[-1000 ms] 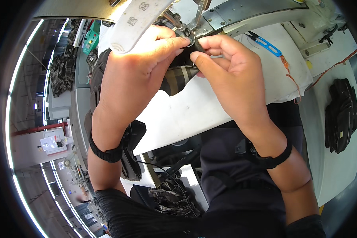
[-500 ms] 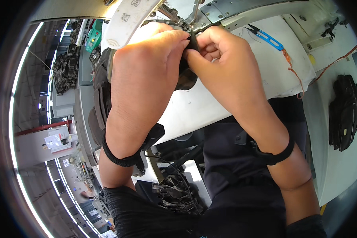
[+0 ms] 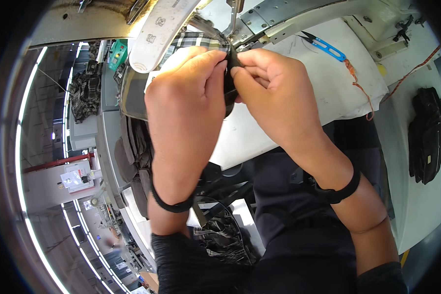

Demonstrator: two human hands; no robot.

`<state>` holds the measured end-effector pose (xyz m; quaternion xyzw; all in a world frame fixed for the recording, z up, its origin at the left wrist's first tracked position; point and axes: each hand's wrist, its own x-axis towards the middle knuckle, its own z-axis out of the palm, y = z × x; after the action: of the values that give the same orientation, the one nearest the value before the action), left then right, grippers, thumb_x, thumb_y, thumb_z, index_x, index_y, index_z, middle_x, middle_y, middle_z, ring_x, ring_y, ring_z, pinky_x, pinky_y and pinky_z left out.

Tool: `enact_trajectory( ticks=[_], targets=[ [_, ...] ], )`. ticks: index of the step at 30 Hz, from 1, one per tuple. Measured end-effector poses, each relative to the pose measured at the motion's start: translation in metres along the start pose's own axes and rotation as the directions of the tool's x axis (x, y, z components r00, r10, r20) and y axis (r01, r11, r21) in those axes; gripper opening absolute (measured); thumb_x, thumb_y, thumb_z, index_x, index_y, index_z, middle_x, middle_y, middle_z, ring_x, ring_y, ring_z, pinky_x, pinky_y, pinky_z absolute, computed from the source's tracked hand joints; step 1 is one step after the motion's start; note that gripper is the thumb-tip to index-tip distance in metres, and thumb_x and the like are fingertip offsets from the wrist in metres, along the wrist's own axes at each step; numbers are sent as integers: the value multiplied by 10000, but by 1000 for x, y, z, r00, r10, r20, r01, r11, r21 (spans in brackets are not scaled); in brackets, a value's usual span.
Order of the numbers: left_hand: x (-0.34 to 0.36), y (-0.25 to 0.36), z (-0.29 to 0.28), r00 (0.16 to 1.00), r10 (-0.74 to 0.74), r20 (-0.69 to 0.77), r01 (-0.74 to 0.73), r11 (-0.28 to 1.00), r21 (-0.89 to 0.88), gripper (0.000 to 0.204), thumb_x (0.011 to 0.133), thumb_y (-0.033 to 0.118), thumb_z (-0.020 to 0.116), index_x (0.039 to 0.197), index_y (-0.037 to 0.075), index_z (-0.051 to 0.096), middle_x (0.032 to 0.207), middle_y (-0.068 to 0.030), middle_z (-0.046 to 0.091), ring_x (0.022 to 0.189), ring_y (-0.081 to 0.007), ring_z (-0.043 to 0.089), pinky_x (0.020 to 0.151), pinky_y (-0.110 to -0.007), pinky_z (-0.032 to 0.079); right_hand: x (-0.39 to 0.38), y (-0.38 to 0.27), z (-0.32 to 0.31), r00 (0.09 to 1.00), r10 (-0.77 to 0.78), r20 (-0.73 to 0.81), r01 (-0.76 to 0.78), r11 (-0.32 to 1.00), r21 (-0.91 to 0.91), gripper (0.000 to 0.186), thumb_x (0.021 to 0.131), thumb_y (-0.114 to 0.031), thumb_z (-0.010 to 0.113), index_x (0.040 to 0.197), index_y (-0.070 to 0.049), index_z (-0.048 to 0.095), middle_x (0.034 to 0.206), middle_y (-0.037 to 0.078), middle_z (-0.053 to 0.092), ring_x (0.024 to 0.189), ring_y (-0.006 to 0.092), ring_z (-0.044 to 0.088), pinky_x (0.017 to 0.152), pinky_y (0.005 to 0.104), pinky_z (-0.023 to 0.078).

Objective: Sewing the lining and zipper assembly into a plaid fabric cosmetic bag using an industrial sewing machine.

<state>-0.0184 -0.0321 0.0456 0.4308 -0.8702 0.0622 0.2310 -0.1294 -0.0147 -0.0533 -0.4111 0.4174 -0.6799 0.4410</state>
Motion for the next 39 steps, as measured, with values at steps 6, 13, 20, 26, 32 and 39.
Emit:
enact_trajectory(
  ticks=[6, 13, 20, 26, 32, 39],
  targets=[
    [-2, 25, 14, 950, -302, -82, 291, 949, -122, 157, 952, 92, 700, 995, -25, 797, 720, -186, 726, 615, -297, 718, 623, -358, 542, 6, -10, -3, 995, 98, -8, -97, 991, 95, 156, 947, -93, 694, 973, 56, 735, 755, 124, 756, 614, 140, 684, 573, 302, 510],
    [2, 25, 3, 857, -504, 106, 515, 830, -215, 214, 939, 72, 769, 1140, 14, 814, 642, 52, 558, 595, -17, 430, 530, -225, 296, 15, -9, -12, 989, 146, -19, -141, 978, 156, 142, 916, -63, 666, 896, 68, 715, 670, 108, 706, 566, 117, 614, 533, 296, 466],
    [-14, 5, 1, 914, -404, 24, 394, 872, -291, 198, 950, 38, 754, 1134, -21, 800, 959, -100, 776, 879, -88, 678, 834, -250, 536, 7, -14, -11, 998, 44, 53, -32, 977, -209, 166, 921, -86, 699, 1062, 2, 707, 827, 67, 740, 639, 96, 605, 604, 298, 506],
    [-10, -34, -4, 768, -522, 372, 606, 402, -686, 260, 983, 35, 749, 1225, -61, 755, 1066, -82, 781, 907, -91, 691, 834, -235, 558, -2, -30, -16, 996, -5, 92, 47, 889, -455, 217, 876, -69, 674, 1086, -18, 693, 820, 124, 706, 683, 263, 644, 640, 387, 519],
    [-4, -33, -10, 762, -478, 437, 629, 383, -676, 254, 984, 28, 742, 1220, -64, 755, 1080, -78, 778, 924, -95, 694, 856, -237, 565, -17, -22, -3, 949, -314, -13, 248, 774, -583, 246, 868, -51, 673, 1110, -9, 669, 903, 185, 690, 858, 391, 679, 746, 473, 553],
    [-3, -15, -12, 874, -410, 262, 485, 695, -530, 210, 986, 27, 741, 1171, -65, 781, 1018, -34, 778, 899, -96, 692, 846, -244, 560, -19, -24, -11, 997, 7, 74, 15, 956, -292, 307, 938, -52, 632, 1234, 3, 694, 949, 176, 724, 851, 290, 729, 774, 367, 580]
  ],
)
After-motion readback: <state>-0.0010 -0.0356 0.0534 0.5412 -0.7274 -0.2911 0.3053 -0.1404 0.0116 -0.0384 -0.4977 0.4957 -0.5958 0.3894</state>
